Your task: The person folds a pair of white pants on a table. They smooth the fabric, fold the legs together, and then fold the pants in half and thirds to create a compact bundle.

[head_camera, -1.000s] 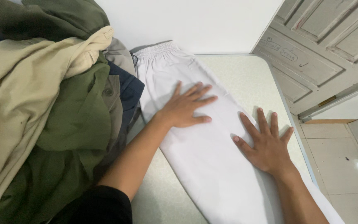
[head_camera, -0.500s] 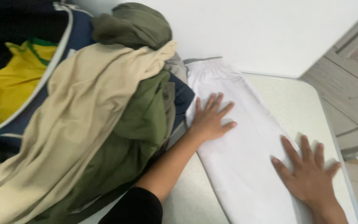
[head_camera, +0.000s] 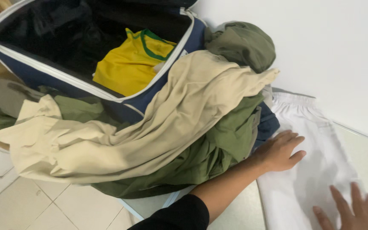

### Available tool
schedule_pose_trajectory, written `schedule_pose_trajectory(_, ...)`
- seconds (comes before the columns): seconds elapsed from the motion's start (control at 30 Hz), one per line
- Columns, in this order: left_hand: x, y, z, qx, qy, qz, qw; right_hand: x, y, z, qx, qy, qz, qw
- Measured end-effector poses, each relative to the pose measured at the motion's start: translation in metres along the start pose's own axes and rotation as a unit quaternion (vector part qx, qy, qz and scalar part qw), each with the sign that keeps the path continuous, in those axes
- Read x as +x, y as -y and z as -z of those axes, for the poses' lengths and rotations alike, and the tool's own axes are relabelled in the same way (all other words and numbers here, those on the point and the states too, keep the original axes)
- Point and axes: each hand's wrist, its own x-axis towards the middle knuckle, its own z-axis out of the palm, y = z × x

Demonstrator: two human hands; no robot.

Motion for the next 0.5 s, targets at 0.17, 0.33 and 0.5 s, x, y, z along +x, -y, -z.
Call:
schedule_pose_trajectory(0.17, -0.005, 0.021, -0.007, 0.122, 0.055, 0.042, 0.99, 0.022, 0.074, -0.002, 0.154, 0.058, 0.041, 0.986)
schedule_pose_trajectory(0.33, -0.028, 0.013, 0.019, -0.086, 0.052, 0.082, 0.992, 0.009, 0.095, -0.028, 0.01, 0.018, 0.091, 0.996)
schedule_pose_trajectory(0.5, -0.03, 0.016, 0.011, -0.113, 0.032, 0.078, 0.99, 0.02, 0.032, -0.076, 0.272, -0.105, 0.197, 0.936)
